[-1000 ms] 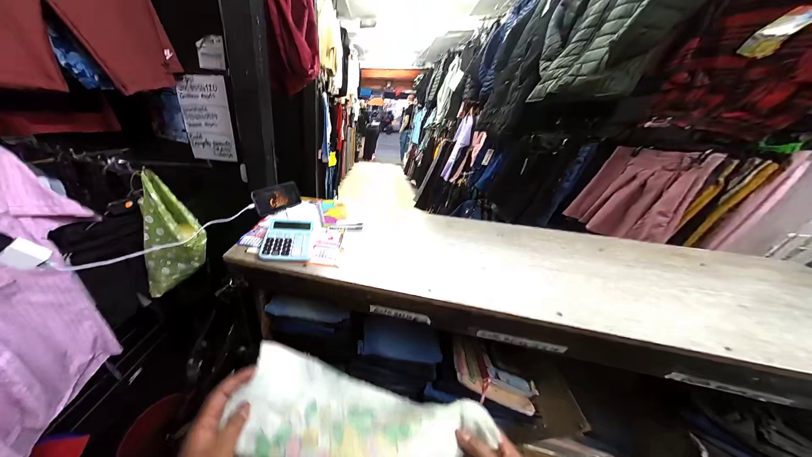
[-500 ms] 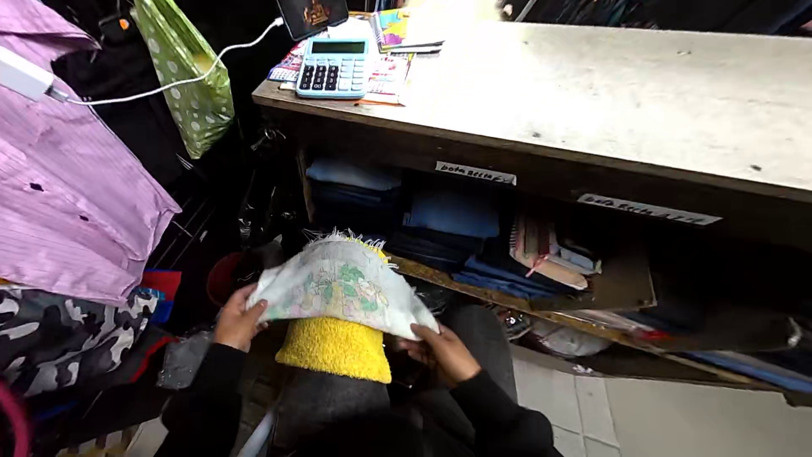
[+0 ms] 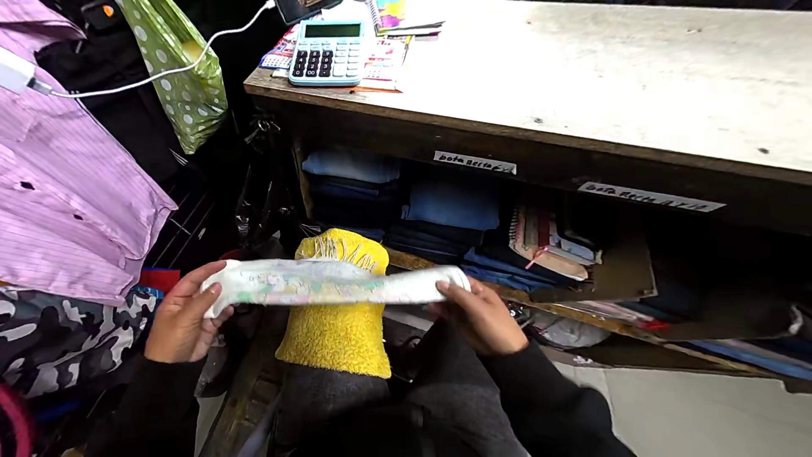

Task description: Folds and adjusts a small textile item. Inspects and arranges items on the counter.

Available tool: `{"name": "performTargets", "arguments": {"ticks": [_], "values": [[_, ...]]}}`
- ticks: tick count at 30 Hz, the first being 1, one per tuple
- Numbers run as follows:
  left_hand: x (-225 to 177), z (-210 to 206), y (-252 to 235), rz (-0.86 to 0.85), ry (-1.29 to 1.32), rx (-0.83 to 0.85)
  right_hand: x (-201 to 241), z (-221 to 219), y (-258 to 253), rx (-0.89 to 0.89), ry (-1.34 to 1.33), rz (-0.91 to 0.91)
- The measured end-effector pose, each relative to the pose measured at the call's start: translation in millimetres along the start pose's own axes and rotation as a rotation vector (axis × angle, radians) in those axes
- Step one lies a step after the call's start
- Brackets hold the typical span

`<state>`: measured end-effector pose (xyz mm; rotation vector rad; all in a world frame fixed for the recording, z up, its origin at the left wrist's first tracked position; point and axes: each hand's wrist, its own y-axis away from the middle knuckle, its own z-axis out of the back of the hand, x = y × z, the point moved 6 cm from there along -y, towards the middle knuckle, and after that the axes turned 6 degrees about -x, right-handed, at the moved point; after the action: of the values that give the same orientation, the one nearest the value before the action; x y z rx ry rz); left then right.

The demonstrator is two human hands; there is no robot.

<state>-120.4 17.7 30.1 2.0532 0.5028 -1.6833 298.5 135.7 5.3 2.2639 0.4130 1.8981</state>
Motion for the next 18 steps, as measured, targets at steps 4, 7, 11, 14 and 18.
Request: {"name": "performTargets", "arguments": {"ticks": [4, 7, 11, 14, 18], "values": [[-60, -9, 17, -0.287, 0.011, 0.033, 82, -44, -44, 0.032, -0.122, 0.092], [-67, -30, 62, -0.318, -0.103, 0.142, 110, -72, -72, 0.067, -0.348, 0.054], [-5, -85, 111, -0.093, -0.256, 0.347, 51, -94, -86, 0.164, -0.218, -0.039], [42, -71, 106, 0.145, -0.282, 0.287, -23, -84, -79, 0.036, -0.130, -0.225], [43, -16, 86, 0.109, -0.270, 0.102, -53, -44, -64, -0.106, -0.230, -0.240]]}}
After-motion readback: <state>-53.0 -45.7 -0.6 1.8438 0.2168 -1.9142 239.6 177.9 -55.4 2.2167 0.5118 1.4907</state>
